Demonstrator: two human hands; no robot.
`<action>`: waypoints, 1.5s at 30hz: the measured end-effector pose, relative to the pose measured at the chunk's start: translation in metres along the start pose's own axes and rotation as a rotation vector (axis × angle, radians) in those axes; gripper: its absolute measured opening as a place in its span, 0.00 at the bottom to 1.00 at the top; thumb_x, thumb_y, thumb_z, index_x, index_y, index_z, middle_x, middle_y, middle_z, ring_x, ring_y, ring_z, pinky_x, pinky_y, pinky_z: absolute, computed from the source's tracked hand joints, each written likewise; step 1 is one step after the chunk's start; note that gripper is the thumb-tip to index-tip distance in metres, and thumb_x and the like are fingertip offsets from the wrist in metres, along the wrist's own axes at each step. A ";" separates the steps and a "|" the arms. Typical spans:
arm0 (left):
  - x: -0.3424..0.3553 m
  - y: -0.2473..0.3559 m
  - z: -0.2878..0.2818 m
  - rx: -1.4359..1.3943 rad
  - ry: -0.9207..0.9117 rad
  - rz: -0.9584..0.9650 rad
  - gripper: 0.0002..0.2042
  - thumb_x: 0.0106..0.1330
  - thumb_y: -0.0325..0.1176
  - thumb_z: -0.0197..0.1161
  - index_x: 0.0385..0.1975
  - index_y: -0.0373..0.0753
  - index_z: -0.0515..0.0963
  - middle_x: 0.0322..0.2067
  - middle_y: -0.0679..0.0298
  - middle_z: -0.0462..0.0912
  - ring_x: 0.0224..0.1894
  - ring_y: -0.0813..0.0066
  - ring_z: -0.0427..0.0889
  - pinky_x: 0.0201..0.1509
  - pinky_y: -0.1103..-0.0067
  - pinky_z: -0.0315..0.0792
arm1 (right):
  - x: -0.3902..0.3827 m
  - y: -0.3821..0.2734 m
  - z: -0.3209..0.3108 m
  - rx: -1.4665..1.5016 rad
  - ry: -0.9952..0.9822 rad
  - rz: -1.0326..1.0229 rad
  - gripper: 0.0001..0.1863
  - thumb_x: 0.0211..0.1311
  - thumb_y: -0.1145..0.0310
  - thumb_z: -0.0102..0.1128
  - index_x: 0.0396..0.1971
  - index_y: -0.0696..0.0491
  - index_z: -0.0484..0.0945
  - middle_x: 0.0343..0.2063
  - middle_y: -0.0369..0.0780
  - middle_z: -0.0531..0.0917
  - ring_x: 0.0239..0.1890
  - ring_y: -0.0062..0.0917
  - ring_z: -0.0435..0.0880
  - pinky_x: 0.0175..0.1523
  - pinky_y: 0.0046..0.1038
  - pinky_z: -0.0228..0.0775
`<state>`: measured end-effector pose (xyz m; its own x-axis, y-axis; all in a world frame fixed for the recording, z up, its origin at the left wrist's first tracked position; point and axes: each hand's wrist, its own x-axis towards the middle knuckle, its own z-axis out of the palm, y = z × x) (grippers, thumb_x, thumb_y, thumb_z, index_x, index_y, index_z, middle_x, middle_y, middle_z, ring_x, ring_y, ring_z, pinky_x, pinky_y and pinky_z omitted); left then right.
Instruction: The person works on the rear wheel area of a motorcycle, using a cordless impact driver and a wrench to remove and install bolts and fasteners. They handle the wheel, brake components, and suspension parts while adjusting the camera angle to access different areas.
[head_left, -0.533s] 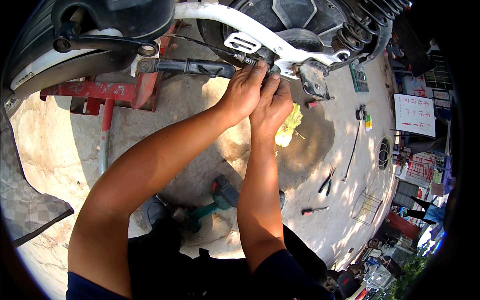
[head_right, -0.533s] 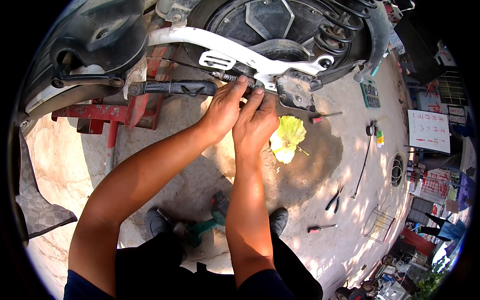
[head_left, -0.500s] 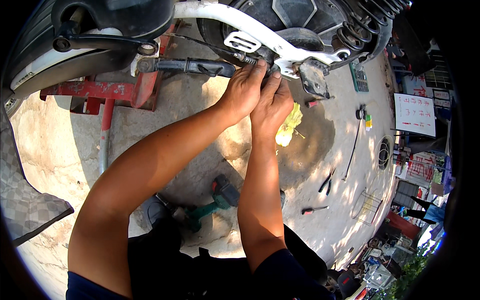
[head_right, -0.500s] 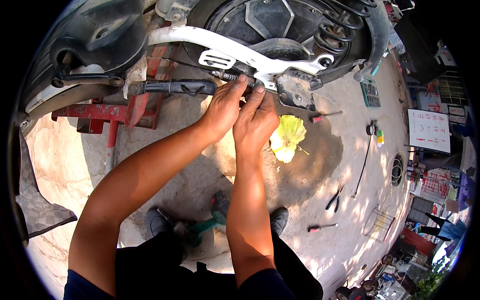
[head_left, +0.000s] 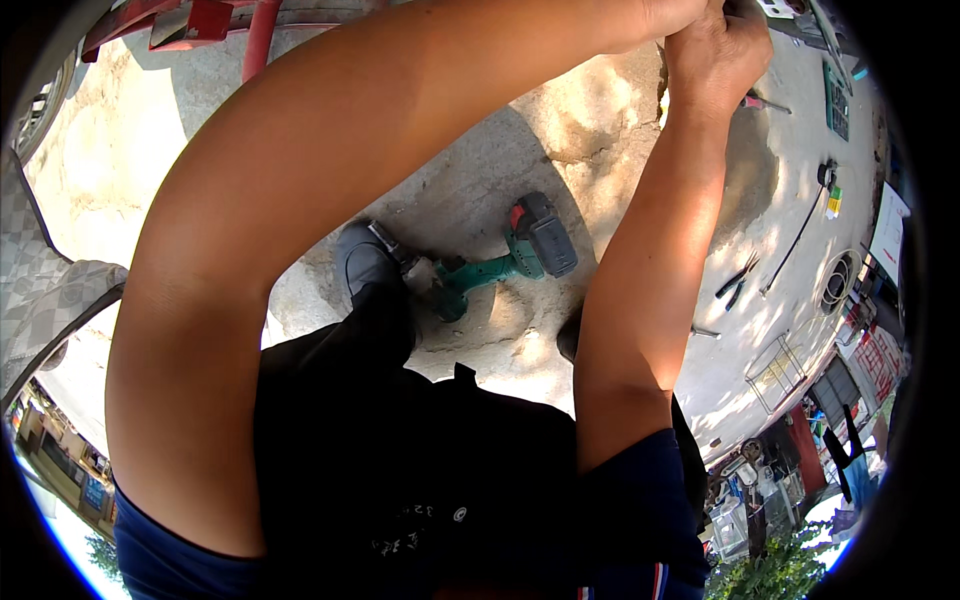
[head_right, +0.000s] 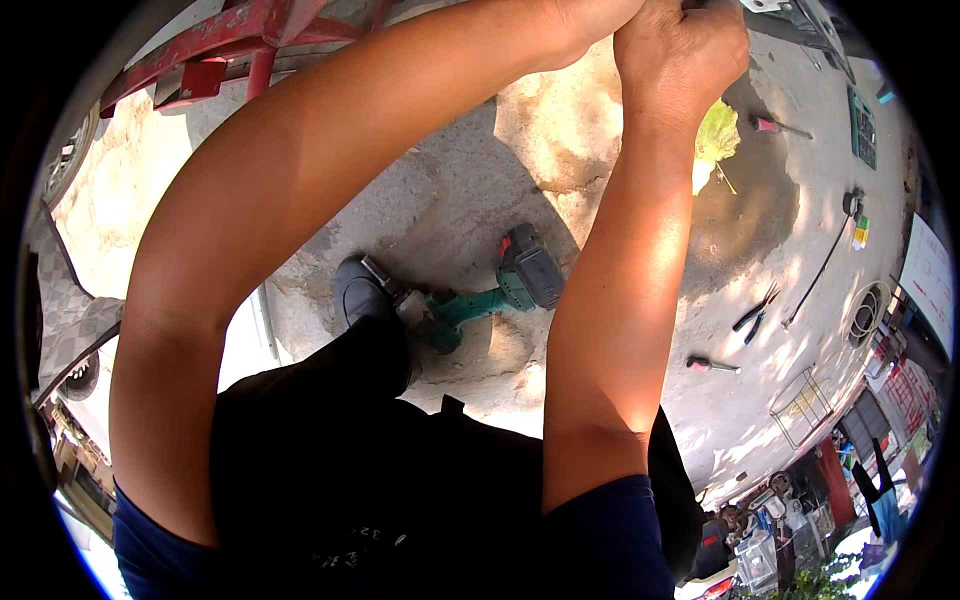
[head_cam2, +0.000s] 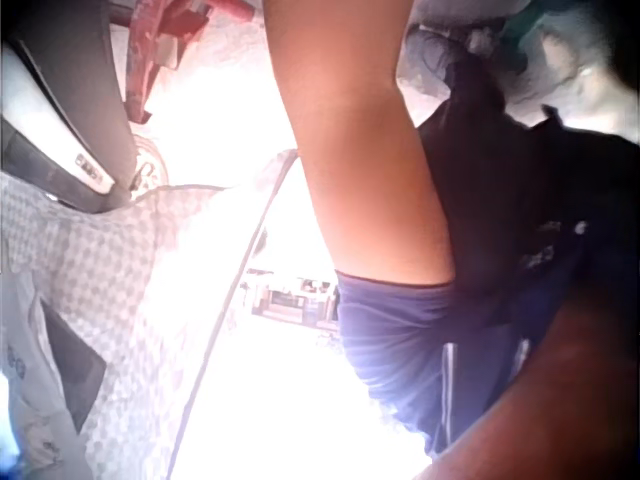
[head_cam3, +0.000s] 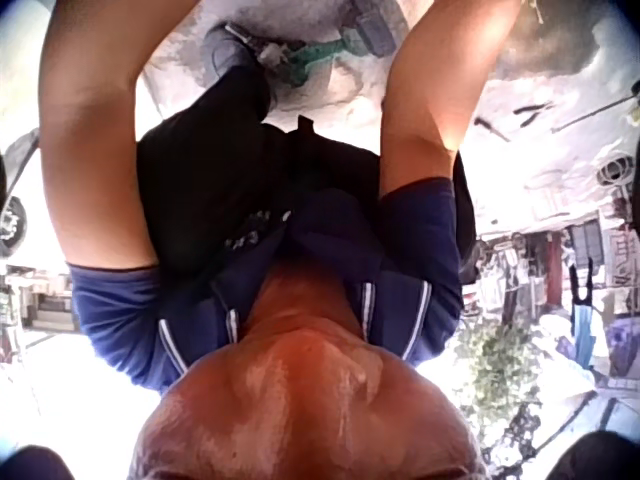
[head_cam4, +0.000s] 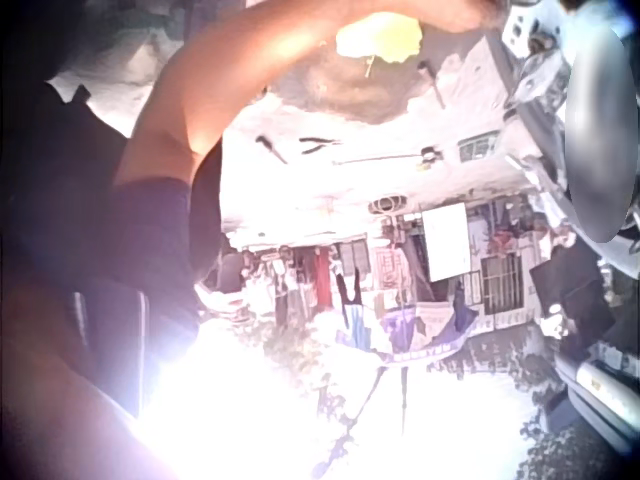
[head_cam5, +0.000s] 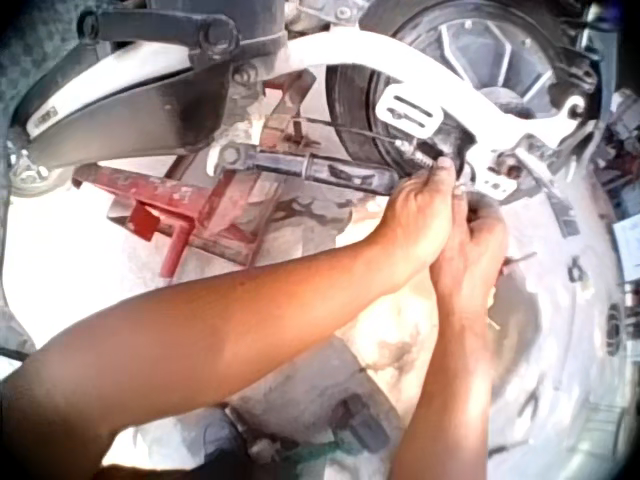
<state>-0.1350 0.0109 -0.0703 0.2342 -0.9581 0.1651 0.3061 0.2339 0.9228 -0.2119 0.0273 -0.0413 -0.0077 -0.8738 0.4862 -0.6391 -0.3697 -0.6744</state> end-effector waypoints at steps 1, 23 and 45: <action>0.001 -0.001 0.001 0.019 -0.019 -0.011 0.27 0.77 0.48 0.39 0.40 0.26 0.77 0.40 0.39 0.82 0.47 0.47 0.80 0.54 0.65 0.70 | -0.002 -0.005 -0.009 0.008 -0.076 0.020 0.23 0.70 0.58 0.51 0.30 0.67 0.79 0.23 0.48 0.83 0.27 0.29 0.80 0.36 0.33 0.71; -0.014 0.021 -0.005 -0.030 -0.061 -0.327 0.22 0.78 0.47 0.42 0.46 0.34 0.77 0.43 0.60 0.81 0.45 0.72 0.78 0.52 0.75 0.72 | -0.005 -0.005 0.000 0.162 0.090 0.254 0.20 0.72 0.61 0.50 0.26 0.63 0.77 0.20 0.45 0.82 0.21 0.26 0.80 0.31 0.31 0.72; -0.013 0.020 -0.002 -0.099 -0.077 -0.316 0.21 0.77 0.47 0.44 0.44 0.35 0.78 0.42 0.61 0.81 0.46 0.73 0.77 0.52 0.76 0.70 | 0.000 -0.009 -0.007 0.181 0.024 0.282 0.21 0.70 0.59 0.51 0.26 0.63 0.79 0.20 0.46 0.84 0.23 0.34 0.82 0.35 0.34 0.74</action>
<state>-0.1297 0.0288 -0.0546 0.0442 -0.9946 -0.0941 0.4413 -0.0651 0.8950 -0.2116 0.0324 -0.0316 -0.1845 -0.9426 0.2782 -0.4624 -0.1665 -0.8709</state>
